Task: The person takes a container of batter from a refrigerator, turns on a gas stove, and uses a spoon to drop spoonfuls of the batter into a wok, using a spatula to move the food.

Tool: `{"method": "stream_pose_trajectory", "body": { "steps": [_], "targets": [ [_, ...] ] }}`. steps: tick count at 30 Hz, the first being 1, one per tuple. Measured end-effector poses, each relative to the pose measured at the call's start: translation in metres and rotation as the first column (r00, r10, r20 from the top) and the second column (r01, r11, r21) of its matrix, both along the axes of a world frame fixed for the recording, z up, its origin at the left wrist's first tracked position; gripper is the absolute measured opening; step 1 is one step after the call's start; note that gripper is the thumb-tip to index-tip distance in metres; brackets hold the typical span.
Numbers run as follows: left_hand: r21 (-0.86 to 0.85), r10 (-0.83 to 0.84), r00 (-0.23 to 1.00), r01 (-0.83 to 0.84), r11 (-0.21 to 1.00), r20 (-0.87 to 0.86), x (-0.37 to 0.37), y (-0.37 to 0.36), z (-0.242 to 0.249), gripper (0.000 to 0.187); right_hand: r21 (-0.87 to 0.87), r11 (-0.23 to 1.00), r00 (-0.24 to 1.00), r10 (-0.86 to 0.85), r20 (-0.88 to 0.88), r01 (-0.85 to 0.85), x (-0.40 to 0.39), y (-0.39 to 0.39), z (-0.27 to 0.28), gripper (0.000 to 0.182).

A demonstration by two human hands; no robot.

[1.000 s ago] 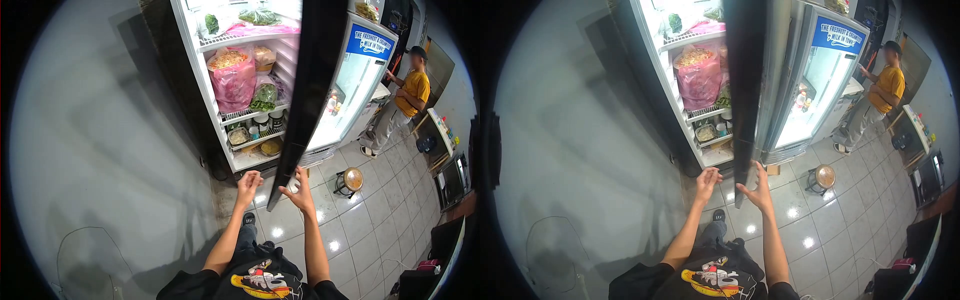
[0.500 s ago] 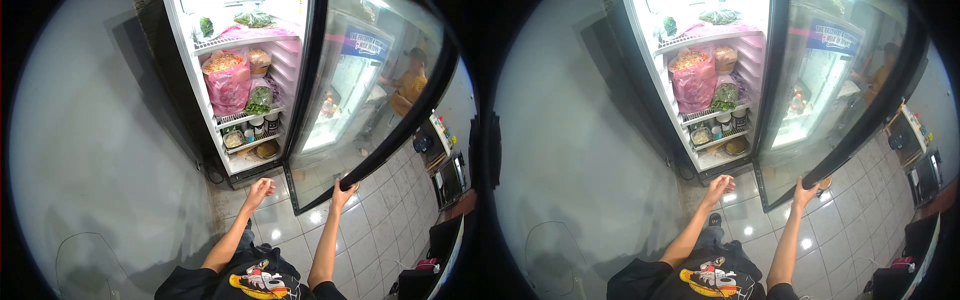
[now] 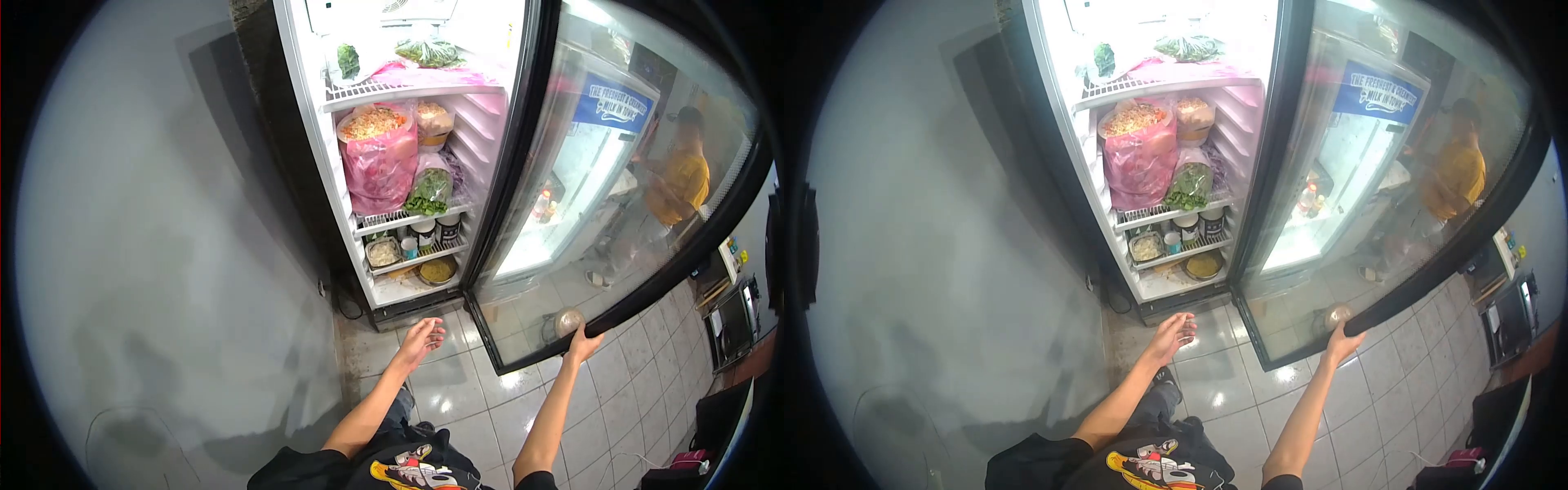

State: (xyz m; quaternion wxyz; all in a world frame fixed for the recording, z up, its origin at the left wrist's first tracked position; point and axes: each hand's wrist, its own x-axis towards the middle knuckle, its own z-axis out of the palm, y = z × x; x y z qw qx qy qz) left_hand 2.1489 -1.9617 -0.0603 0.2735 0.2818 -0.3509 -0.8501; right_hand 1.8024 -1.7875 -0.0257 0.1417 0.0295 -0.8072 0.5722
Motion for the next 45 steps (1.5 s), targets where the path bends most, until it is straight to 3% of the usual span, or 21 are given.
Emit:
{"method": "stream_pose_trajectory", "body": {
  "steps": [2,4,8,9,10,12,14,18,22,29,33,37,39,45],
  "targets": [
    [0.061,0.007,1.000,-0.008,0.998,0.006,-0.009,-0.017,-0.006,0.022,0.034,0.999,0.999,-0.034,0.013,0.034,-0.004,-0.002,-0.011,0.053],
    [0.080,0.003,1.000,-0.004,0.997,0.007,-0.018,-0.033,-0.012,0.021,-0.051,0.999,1.000,0.002,-0.026,-0.004,0.003,-0.003,-0.023,0.052],
    [0.096,-0.001,1.000,0.001,0.995,0.005,-0.035,-0.068,-0.012,0.019,0.075,0.987,0.977,-0.150,0.149,0.140,0.003,-0.004,-0.072,0.052],
    [0.096,-0.001,1.000,0.002,0.995,-0.016,-0.039,-0.079,-0.010,0.018,0.092,0.995,0.939,-0.078,0.336,0.050,-0.004,-0.004,-0.102,0.048],
    [0.098,-0.007,1.000,0.009,0.995,-0.019,-0.043,-0.091,-0.008,0.018,0.089,0.995,0.860,-0.010,0.511,-0.041,0.002,-0.015,-0.099,0.045],
    [0.095,0.034,0.999,-0.034,0.995,-0.001,-0.044,-0.107,-0.005,0.017,-0.215,0.976,0.702,0.130,0.701,0.034,0.047,-0.056,-0.088,0.046],
    [0.118,0.053,0.999,-0.052,0.992,0.001,-0.041,-0.124,-0.001,0.017,-0.338,0.912,0.626,0.405,0.666,-0.231,0.065,-0.096,-0.097,0.040],
    [0.072,0.101,0.995,-0.102,0.992,0.027,-0.019,-0.146,0.001,0.019,-0.405,0.727,0.440,0.670,0.598,-0.554,0.098,-0.199,-0.073,0.025],
    [0.126,0.203,0.978,-0.209,0.970,0.055,0.015,-0.151,-0.022,0.017,-0.434,0.499,0.232,0.813,0.534,-0.750,0.127,-0.286,-0.055,0.017],
    [0.166,0.446,0.870,-0.481,0.861,0.210,0.078,-0.161,-0.056,0.016,-0.356,0.252,-0.036,0.770,0.637,-0.900,0.172,-0.360,-0.086,0.015],
    [0.150,0.529,0.808,-0.575,0.805,0.259,0.084,-0.180,-0.055,0.014,-0.345,0.215,-0.099,0.704,0.703,-0.914,0.179,-0.373,-0.127,0.017],
    [0.138,0.582,0.771,-0.626,0.768,0.259,0.073,-0.198,-0.054,0.013,-0.327,0.238,-0.104,0.644,0.758,-0.915,0.172,-0.400,-0.164,0.014],
    [0.148,0.611,0.747,-0.657,0.739,0.262,0.059,-0.200,-0.058,0.013,-0.311,0.320,-0.077,0.575,0.814,-0.895,0.170,-0.414,-0.187,0.017],
    [0.236,0.658,0.710,-0.704,0.670,0.250,0.010,-0.187,-0.075,0.013,-0.341,0.346,-0.169,0.441,0.881,-0.874,0.186,-0.453,-0.238,0.027]
  ]
}}
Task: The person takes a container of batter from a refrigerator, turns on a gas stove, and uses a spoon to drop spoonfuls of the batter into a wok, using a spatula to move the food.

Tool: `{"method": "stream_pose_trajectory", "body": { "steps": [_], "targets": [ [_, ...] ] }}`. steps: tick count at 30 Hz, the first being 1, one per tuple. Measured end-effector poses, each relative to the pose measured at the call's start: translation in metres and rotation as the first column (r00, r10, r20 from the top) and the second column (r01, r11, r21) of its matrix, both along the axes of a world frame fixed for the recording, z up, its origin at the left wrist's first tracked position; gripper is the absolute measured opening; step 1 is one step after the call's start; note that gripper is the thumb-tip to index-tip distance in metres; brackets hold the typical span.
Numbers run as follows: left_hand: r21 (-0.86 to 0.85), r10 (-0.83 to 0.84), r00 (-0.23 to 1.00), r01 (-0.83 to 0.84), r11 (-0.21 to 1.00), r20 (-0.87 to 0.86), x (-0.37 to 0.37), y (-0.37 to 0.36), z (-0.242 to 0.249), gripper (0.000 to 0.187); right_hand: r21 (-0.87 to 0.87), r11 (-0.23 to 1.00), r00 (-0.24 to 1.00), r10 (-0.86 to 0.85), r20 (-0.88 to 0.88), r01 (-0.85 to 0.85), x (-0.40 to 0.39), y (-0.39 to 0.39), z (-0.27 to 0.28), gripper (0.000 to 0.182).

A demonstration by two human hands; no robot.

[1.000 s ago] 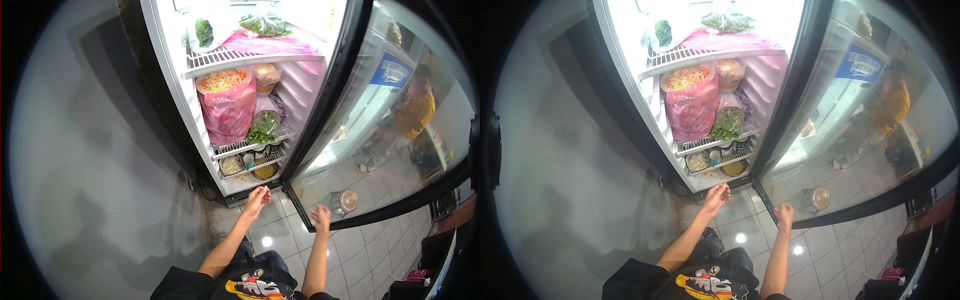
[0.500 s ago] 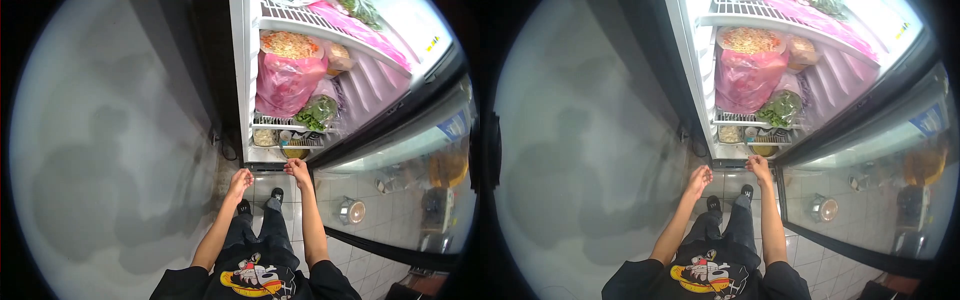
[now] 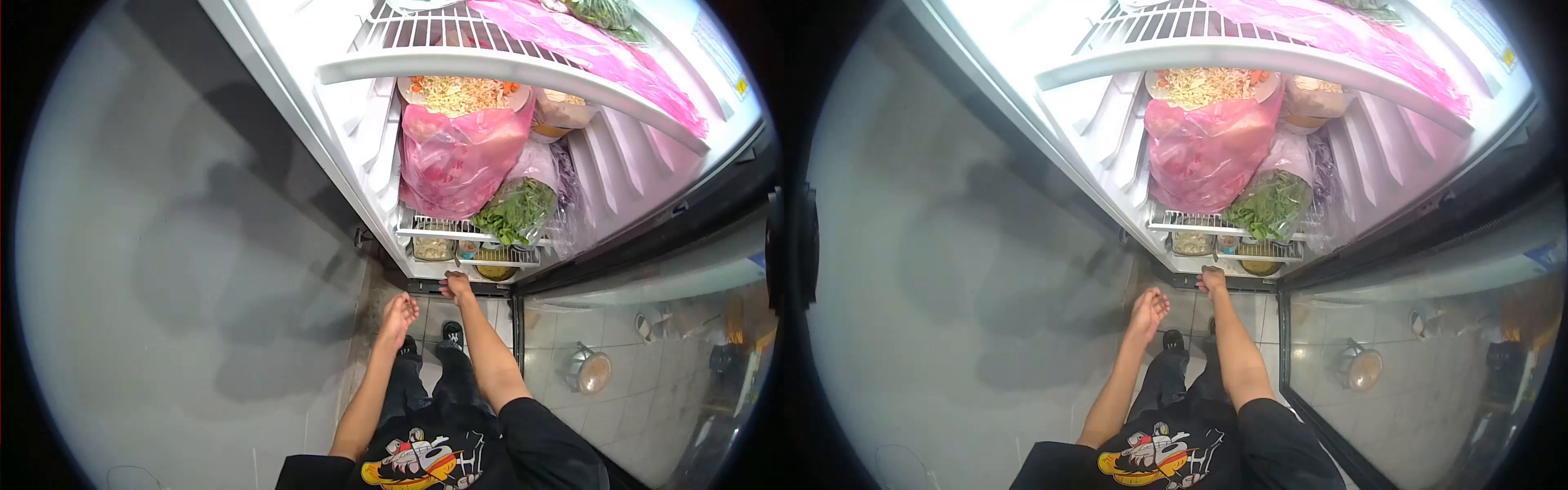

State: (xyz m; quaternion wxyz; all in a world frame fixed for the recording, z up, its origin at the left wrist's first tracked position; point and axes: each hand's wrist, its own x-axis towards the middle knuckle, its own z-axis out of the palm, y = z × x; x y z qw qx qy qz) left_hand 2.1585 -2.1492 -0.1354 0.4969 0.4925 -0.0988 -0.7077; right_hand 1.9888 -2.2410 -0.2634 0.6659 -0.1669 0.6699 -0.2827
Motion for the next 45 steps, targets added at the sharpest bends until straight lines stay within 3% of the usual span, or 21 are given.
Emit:
{"method": "stream_pose_trajectory", "body": {
  "steps": [2,7,9,11,14,16,19,20,21,23,24,27,28,30,32,35,36,37,40,42,45],
  "targets": [
    [0.026,0.020,1.000,-0.020,0.999,0.002,-0.012,0.014,-0.009,0.013,0.098,0.995,0.983,-0.044,0.176,0.027,0.006,-0.014,-0.028,0.034],
    [0.126,0.016,1.000,-0.016,0.992,-0.001,-0.020,0.056,-0.011,0.014,0.116,0.970,0.940,-0.237,0.246,0.215,0.030,-0.036,-0.042,0.035],
    [0.167,0.050,0.998,-0.057,0.984,0.046,-0.015,0.074,-0.012,0.014,0.100,0.914,0.881,-0.406,0.244,0.394,0.037,-0.047,-0.054,0.035],
    [0.202,0.068,0.994,-0.083,0.976,0.082,-0.010,0.080,-0.022,0.015,0.055,0.928,0.928,-0.370,0.046,0.368,0.039,-0.056,-0.030,0.024],
    [0.247,0.227,0.967,-0.249,0.937,0.117,0.006,0.097,-0.033,0.016,0.075,0.896,0.896,-0.442,0.053,0.437,0.048,-0.055,-0.042,0.025],
    [0.242,0.242,0.962,-0.267,0.933,0.131,0.011,0.097,-0.028,0.016,-0.058,0.856,0.858,-0.512,0.041,0.514,0.051,-0.054,-0.044,0.025],
    [0.234,0.235,0.962,-0.263,0.936,0.140,0.019,0.098,-0.025,0.017,-0.088,0.882,0.877,-0.470,-0.098,0.463,0.053,-0.052,-0.038,0.024],
    [0.218,0.220,0.967,-0.244,0.945,0.130,0.021,0.095,-0.027,0.018,-0.121,0.946,0.894,-0.323,-0.311,0.300,0.051,-0.045,-0.028,0.023],
    [0.224,0.207,0.971,-0.230,0.947,0.121,0.021,0.092,-0.029,0.018,-0.121,0.943,0.886,-0.334,-0.321,0.311,0.047,-0.038,-0.023,0.023],
    [0.224,0.183,0.979,-0.199,0.954,0.090,0.023,0.085,-0.035,0.021,-0.163,0.976,0.957,-0.181,-0.225,0.146,0.039,-0.024,-0.012,0.023],
    [0.223,0.166,0.983,-0.178,0.958,0.074,0.025,0.080,-0.040,0.021,-0.228,0.942,0.912,-0.303,-0.275,0.245,0.037,-0.013,0.019,0.023],
    [0.164,0.072,0.997,-0.078,0.983,0.042,0.030,0.073,-0.053,0.032,-0.258,0.917,0.914,-0.358,-0.192,0.305,0.023,0.026,0.009,0.027],
    [0.202,0.032,0.999,-0.033,0.979,0.005,0.031,0.068,-0.057,0.036,-0.329,0.923,0.937,-0.278,-0.209,0.201,0.013,0.042,0.007,0.028],
    [0.225,-0.048,0.998,0.057,0.973,-0.042,0.033,0.059,-0.060,0.041,-0.362,0.906,0.943,-0.292,-0.158,0.220,0.001,0.078,0.059,0.030],
    [0.213,-0.170,0.979,0.190,0.958,-0.110,0.031,0.057,-0.058,0.059,-0.392,0.890,0.947,-0.300,-0.112,0.235,-0.003,0.114,0.105,0.031],
    [0.202,-0.201,0.948,0.254,0.946,-0.247,0.018,0.059,-0.026,0.069,-0.373,0.899,0.967,-0.255,-0.018,0.230,-0.011,0.175,0.150,0.031],
    [0.107,-0.288,0.919,0.326,0.939,-0.270,0.015,0.062,-0.022,0.082,-0.384,0.901,0.974,-0.226,-0.016,0.203,-0.007,0.195,0.170,0.032],
    [-0.034,-0.366,0.811,0.395,0.918,-0.456,0.012,0.065,-0.017,0.087,-0.397,0.901,0.981,-0.196,-0.013,0.175,-0.006,0.210,0.182,0.033],
    [-0.131,-0.415,0.768,0.405,0.905,-0.488,-0.009,0.095,0.003,0.086,-0.389,0.887,0.964,-0.267,0.003,0.247,0.006,0.266,0.202,0.033],
    [-0.089,-0.342,0.579,0.419,0.904,-0.740,-0.020,0.109,0.009,0.075,-0.436,0.867,0.952,-0.299,-0.070,0.240,0.012,0.300,0.190,0.031],
    [-0.131,-0.370,0.519,0.438,0.889,-0.770,-0.042,0.136,-0.029,0.065,-0.480,0.851,0.958,-0.279,-0.069,0.213,0.009,0.348,0.209,0.025]
  ]
}}
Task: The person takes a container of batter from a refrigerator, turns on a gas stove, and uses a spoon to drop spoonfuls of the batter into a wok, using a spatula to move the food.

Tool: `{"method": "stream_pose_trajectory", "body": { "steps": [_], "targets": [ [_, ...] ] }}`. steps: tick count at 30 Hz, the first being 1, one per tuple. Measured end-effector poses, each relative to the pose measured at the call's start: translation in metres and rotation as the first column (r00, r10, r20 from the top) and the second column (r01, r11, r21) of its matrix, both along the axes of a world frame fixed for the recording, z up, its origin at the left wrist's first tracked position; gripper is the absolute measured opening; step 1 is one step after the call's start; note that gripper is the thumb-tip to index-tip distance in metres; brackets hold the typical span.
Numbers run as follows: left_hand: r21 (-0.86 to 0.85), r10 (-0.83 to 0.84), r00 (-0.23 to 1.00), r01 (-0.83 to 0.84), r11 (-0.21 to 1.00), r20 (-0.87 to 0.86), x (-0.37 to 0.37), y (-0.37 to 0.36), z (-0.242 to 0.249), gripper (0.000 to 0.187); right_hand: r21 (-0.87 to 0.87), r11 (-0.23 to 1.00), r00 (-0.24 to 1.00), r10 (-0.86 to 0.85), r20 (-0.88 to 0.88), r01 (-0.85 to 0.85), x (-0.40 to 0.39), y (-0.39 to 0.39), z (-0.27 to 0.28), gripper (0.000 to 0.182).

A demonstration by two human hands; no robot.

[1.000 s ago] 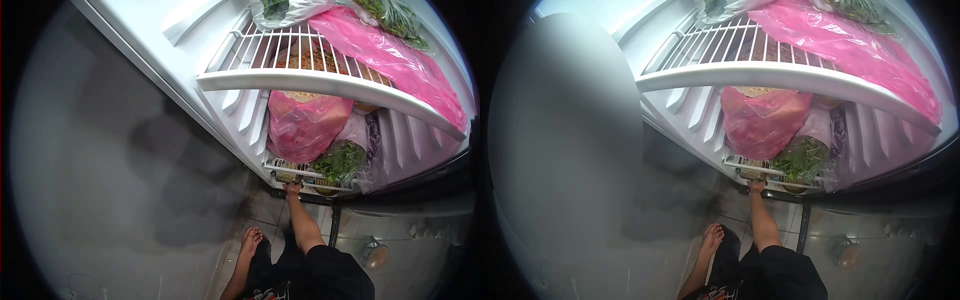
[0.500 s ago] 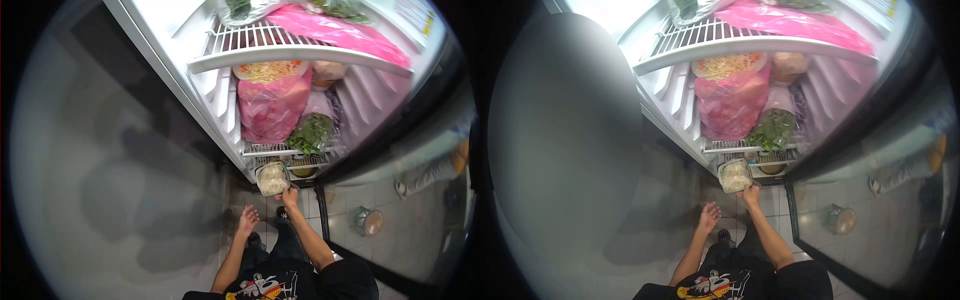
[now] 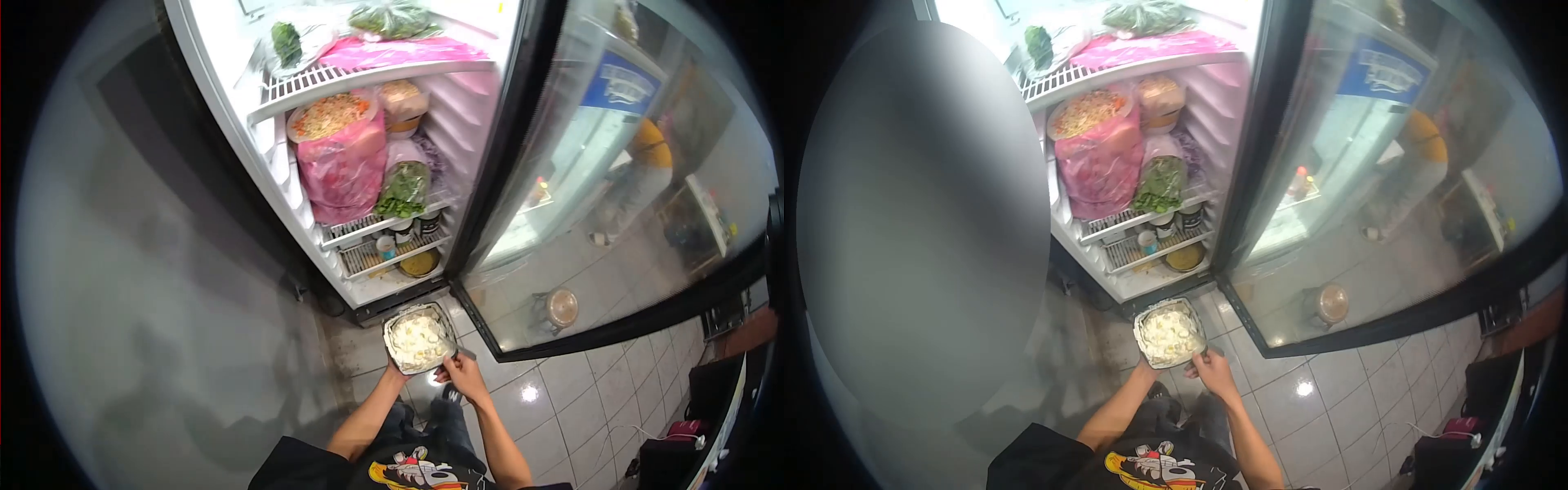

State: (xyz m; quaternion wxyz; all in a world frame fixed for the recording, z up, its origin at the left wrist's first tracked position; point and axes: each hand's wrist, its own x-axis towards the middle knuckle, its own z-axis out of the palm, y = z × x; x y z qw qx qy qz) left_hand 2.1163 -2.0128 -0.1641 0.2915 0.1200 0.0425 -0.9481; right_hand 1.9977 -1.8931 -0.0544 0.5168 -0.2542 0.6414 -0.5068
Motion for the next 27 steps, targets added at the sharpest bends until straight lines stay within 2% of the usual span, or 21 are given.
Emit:
{"method": "stream_pose_trajectory", "body": {
  "steps": [1,2,3,4,5,6,7,9,10,12,13,14,16,19,22,24,26,27],
  "targets": [
    [0.022,-0.040,0.994,0.043,0.999,-0.100,-0.005,0.006,0.004,0.062,-0.016,0.989,0.988,0.148,-0.040,-0.148,-0.012,0.018,0.007,0.025],
    [0.016,-0.049,0.993,0.051,0.999,-0.106,-0.009,0.013,0.009,0.062,-0.023,0.954,0.952,0.295,-0.081,-0.298,-0.032,0.038,0.012,0.026],
    [0.005,-0.046,0.997,0.047,0.999,-0.067,-0.011,0.021,0.019,0.064,0.110,0.932,0.862,0.361,-0.355,-0.345,-0.054,0.057,0.022,0.029],
    [-0.003,-0.037,0.999,0.037,0.999,-0.024,-0.013,0.029,0.029,0.065,-0.063,0.991,0.778,0.055,-0.625,-0.121,-0.071,0.076,0.035,0.035],
    [-0.025,-0.035,0.995,0.033,0.999,-0.096,-0.015,0.037,0.040,0.066,-0.295,0.954,0.568,-0.268,-0.778,0.046,-0.089,0.090,0.059,0.042],
    [-0.023,-0.021,0.995,0.019,1.000,-0.096,-0.015,0.047,0.041,0.066,-0.353,0.900,0.407,-0.432,-0.805,0.257,-0.116,0.105,0.069,0.050],
    [-0.011,0.002,0.998,-0.002,1.000,-0.060,-0.012,0.056,0.040,0.066,-0.558,0.774,0.262,-0.629,-0.732,0.299,-0.144,0.119,0.080,0.051],
    [-0.039,0.064,0.997,-0.065,0.997,-0.033,-0.014,0.071,0.056,0.064,-0.612,0.607,0.135,-0.757,-0.640,0.506,-0.189,0.146,0.100,0.059],
    [-0.052,0.081,0.996,-0.083,0.995,-0.043,-0.018,0.076,0.057,0.064,-0.625,0.608,0.143,-0.763,-0.631,0.490,-0.205,0.151,0.110,0.059],
    [-0.027,0.115,0.993,-0.116,0.993,-0.039,-0.016,0.097,0.057,0.062,-0.645,0.522,0.045,-0.795,-0.604,0.558,-0.225,0.156,0.131,0.066],
    [-0.030,0.139,0.990,-0.140,0.990,-0.020,-0.014,0.105,0.059,0.058,-0.564,0.675,0.243,-0.717,-0.653,0.475,-0.240,0.162,0.130,0.067],
    [-0.040,0.163,0.987,-0.163,0.986,-0.020,-0.013,0.110,0.062,0.058,-0.570,0.681,0.261,-0.717,-0.646,0.459,-0.247,0.159,0.124,0.067],
    [0.012,0.198,0.980,-0.198,0.980,-0.035,-0.008,0.125,0.068,0.056,-0.572,0.726,0.656,-0.649,-0.386,0.381,-0.252,0.156,0.113,0.060],
    [-0.032,0.230,0.973,-0.231,0.972,-0.023,0.002,0.142,0.096,0.055,-0.616,0.730,0.731,-0.588,-0.346,0.295,-0.250,0.163,0.112,0.056],
    [-0.057,0.264,0.964,-0.266,0.962,-0.033,0.025,0.156,0.087,0.055,-0.609,0.772,0.814,-0.466,-0.348,0.182,-0.227,0.170,0.129,0.052],
    [-0.026,0.269,0.963,-0.270,0.963,-0.023,0.041,0.163,0.074,0.055,-0.486,0.871,0.876,-0.285,-0.388,0.068,-0.207,0.173,0.144,0.047],
    [0.006,0.303,0.953,-0.303,0.953,-0.023,0.057,0.165,0.067,0.055,-0.511,0.846,0.900,-0.094,-0.426,-0.153,-0.195,0.162,0.149,0.044],
    [-0.012,0.315,0.948,-0.316,0.949,-0.050,0.065,0.166,0.072,0.053,-0.458,0.865,0.847,-0.081,-0.526,-0.202,-0.194,0.154,0.134,0.044]
  ]
}}
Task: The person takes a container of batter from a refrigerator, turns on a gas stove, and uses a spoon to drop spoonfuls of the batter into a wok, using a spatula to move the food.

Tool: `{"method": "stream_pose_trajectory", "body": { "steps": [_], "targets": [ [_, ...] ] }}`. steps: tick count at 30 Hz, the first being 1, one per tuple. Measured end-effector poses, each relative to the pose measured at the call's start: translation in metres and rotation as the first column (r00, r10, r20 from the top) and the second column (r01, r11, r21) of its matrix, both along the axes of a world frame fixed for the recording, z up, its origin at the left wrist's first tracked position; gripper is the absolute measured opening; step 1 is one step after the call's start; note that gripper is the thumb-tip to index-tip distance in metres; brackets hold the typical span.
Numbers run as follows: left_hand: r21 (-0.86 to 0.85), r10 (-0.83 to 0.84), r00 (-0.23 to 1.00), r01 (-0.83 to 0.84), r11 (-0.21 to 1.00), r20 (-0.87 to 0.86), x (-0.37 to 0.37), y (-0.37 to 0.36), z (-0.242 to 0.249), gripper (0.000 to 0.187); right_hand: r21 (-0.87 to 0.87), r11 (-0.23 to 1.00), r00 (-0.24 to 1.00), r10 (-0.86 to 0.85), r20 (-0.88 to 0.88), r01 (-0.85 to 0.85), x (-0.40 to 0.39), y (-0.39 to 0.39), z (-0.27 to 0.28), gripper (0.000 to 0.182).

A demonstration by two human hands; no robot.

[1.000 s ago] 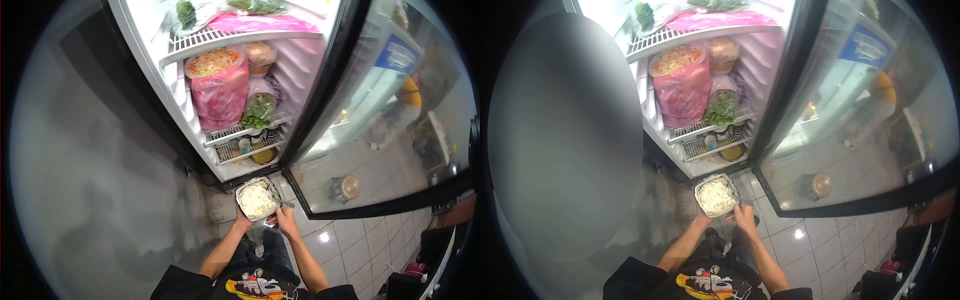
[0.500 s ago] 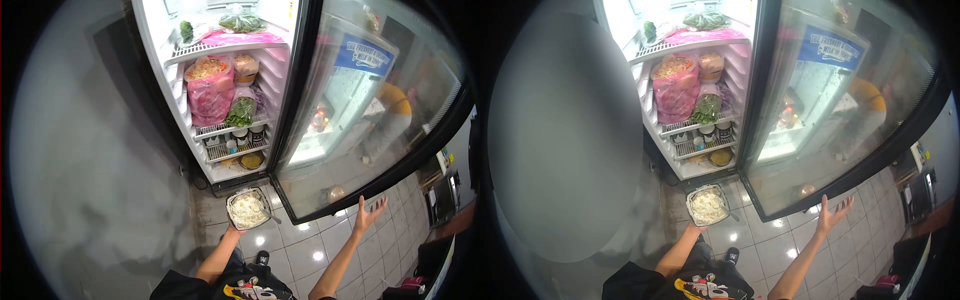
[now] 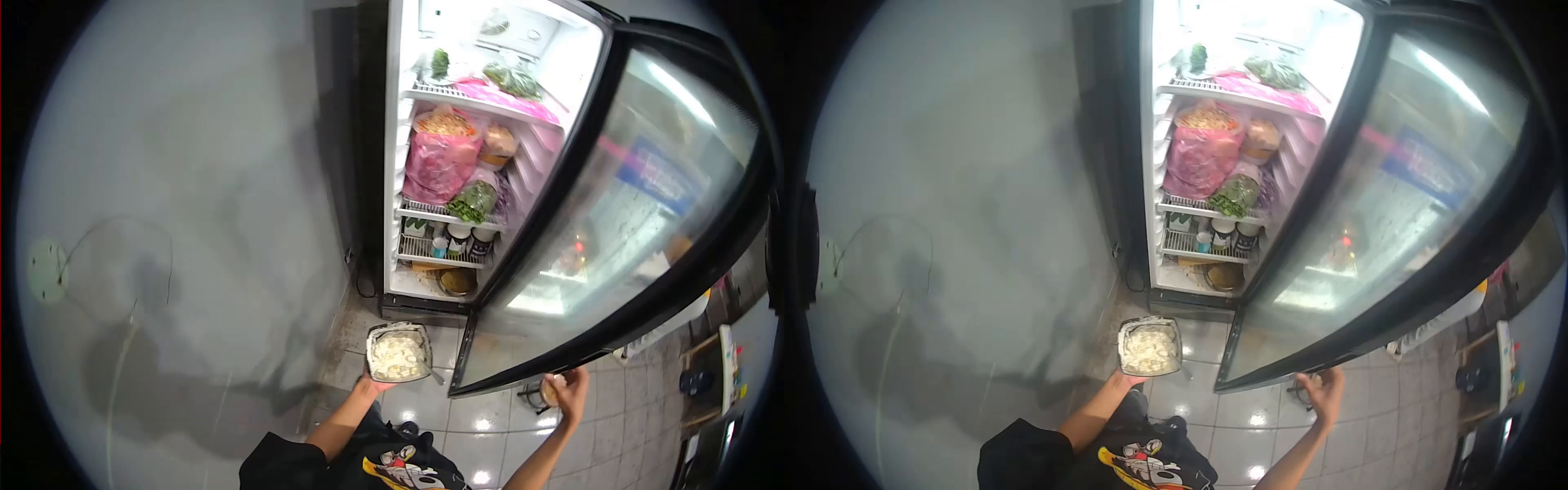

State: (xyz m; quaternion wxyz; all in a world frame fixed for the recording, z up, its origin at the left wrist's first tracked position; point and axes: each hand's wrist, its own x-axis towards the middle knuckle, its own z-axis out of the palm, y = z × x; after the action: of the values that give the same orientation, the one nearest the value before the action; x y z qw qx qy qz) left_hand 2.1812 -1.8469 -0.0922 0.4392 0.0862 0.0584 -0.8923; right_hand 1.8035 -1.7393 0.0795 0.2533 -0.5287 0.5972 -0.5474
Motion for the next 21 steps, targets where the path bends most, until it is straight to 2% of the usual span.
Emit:
{"method": "stream_pose_trajectory", "body": {
  "steps": [1,3,5,6,7,9,11,12,13,15,17,19,21],
  "targets": [
    [-0.017,0.008,1.000,-0.009,1.000,-0.017,0.008,0.003,0.007,0.050,0.067,0.997,0.989,0.053,-0.140,-0.044,0.011,-0.014,0.000,0.048],
    [-0.028,0.069,0.997,-0.069,0.997,-0.016,0.022,0.005,0.012,0.050,0.031,0.996,0.992,0.088,-0.086,-0.086,0.046,-0.040,-0.006,0.043],
    [-0.058,0.197,0.980,-0.195,0.979,0.033,0.030,0.004,0.003,0.049,0.168,0.966,0.929,0.238,-0.285,-0.196,0.070,-0.070,0.007,0.039],
    [-0.040,0.246,0.968,-0.244,0.969,0.043,0.034,0.005,0.001,0.050,0.024,0.972,0.909,0.226,-0.350,-0.232,0.077,-0.087,-0.013,0.038],
    [-0.014,0.285,0.955,-0.285,0.958,0.084,0.036,0.005,-0.004,0.054,-0.094,0.968,0.887,0.173,-0.427,-0.234,0.107,-0.094,0.006,0.038],
    [-0.036,0.337,0.941,-0.336,0.941,0.037,0.042,0.006,-0.005,0.055,0.033,0.973,0.889,0.222,-0.399,-0.228,0.140,-0.114,0.010,0.038],
    [-0.023,0.366,0.931,-0.366,0.930,0.002,0.050,0.008,0.004,0.055,0.102,0.980,0.809,0.198,-0.554,-0.170,0.166,-0.137,0.002,0.041],
    [-0.008,0.371,0.928,-0.372,0.928,-0.032,0.065,0.000,0.004,0.055,0.072,0.988,0.812,0.156,-0.563,-0.139,0.192,-0.157,-0.007,0.043],
    [0.004,0.364,0.931,-0.364,0.931,-0.022,0.071,0.000,0.000,0.055,0.038,0.992,0.823,0.120,-0.555,-0.120,0.208,-0.170,-0.020,0.046],
    [-0.028,0.394,0.916,-0.397,0.917,-0.079,0.080,-0.007,-0.010,0.055,-0.161,0.986,0.703,-0.088,-0.706,-0.039,0.246,-0.196,-0.038,0.048],
    [-0.015,0.380,0.925,-0.380,0.925,-0.028,0.095,-0.012,-0.019,0.055,-0.130,0.991,0.747,-0.100,-0.658,0.018,0.285,-0.226,-0.050,0.050],
    [-0.109,0.399,0.914,-0.405,0.908,-0.075,0.116,-0.020,-0.040,0.056,-0.240,0.971,0.769,-0.166,-0.617,0.017,0.325,-0.254,-0.069,0.047],
    [-0.076,0.356,0.928,-0.365,0.928,-0.109,0.136,-0.020,-0.062,0.057,-0.146,0.989,0.794,-0.120,-0.596,0.040,0.358,-0.273,-0.065,0.045]
  ]
}}
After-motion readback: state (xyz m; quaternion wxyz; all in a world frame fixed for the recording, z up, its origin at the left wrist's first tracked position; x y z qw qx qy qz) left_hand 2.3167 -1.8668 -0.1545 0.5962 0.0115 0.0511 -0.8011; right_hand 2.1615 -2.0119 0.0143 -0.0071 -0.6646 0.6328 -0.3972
